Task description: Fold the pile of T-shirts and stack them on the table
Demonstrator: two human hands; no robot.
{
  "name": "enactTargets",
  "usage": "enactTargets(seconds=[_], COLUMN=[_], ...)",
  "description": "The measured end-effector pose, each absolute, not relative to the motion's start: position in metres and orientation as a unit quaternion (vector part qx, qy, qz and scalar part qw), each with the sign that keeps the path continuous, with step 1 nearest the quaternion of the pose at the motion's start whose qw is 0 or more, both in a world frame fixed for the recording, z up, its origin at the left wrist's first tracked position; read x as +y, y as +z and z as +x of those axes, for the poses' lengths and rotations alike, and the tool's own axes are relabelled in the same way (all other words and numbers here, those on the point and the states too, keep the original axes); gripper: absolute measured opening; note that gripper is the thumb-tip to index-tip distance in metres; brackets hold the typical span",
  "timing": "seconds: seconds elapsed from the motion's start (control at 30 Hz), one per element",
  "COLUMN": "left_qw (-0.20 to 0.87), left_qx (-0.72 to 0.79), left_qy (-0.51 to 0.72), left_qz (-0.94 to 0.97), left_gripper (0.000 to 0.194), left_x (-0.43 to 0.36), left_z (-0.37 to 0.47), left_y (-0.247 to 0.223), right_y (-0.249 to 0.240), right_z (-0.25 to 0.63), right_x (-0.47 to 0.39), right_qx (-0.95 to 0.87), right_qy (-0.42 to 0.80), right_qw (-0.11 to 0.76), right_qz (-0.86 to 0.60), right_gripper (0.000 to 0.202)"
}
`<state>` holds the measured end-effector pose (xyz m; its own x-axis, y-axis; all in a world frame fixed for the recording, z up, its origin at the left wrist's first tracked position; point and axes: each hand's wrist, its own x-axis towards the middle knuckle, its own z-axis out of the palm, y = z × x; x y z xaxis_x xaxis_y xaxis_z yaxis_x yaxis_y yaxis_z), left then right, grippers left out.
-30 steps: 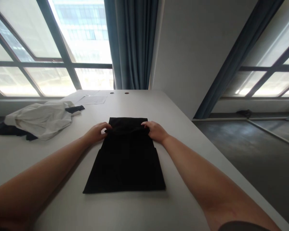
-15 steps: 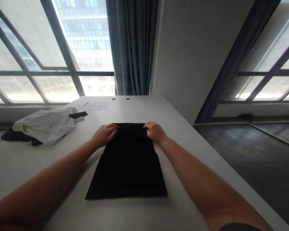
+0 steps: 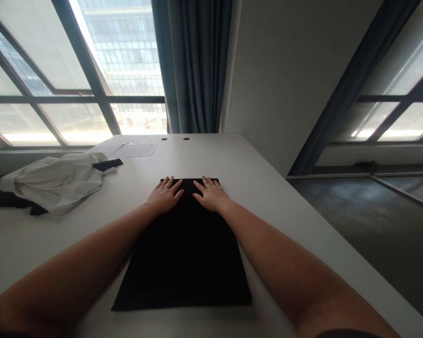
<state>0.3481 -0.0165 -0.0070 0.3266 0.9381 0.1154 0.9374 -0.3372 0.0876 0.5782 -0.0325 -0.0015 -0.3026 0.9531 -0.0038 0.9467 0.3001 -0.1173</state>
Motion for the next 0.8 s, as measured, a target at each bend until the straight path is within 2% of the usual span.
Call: enactTargets(seconds=[0.53, 0.67, 0.8], left_qw=[0.095, 0.129, 0.137], left_qx=[0.553, 0.510, 0.488], left_qy=[0.114, 0.148, 0.180], left_qz=[0.820, 0.837, 0.843], left_gripper=[0.078, 0.078, 0.071], left_x=[0.002, 0.004, -0.008], left_z=[0.331, 0.317, 0.293], left_y=[-0.017, -0.019, -0.022], right_y=[-0.007, -0.014, -0.015], right_z=[0.590, 0.604, 0.621], right_x=[-0.021, -0.022, -0.043], right_qx=[-0.810, -0.828, -0.838], right_qy=[0.090, 0.103, 0.107], right_qw=[0.061, 0.125, 0.219], right_qz=[-0.577, -0.537, -0.488], right_gripper=[0.079, 0.071, 0.061])
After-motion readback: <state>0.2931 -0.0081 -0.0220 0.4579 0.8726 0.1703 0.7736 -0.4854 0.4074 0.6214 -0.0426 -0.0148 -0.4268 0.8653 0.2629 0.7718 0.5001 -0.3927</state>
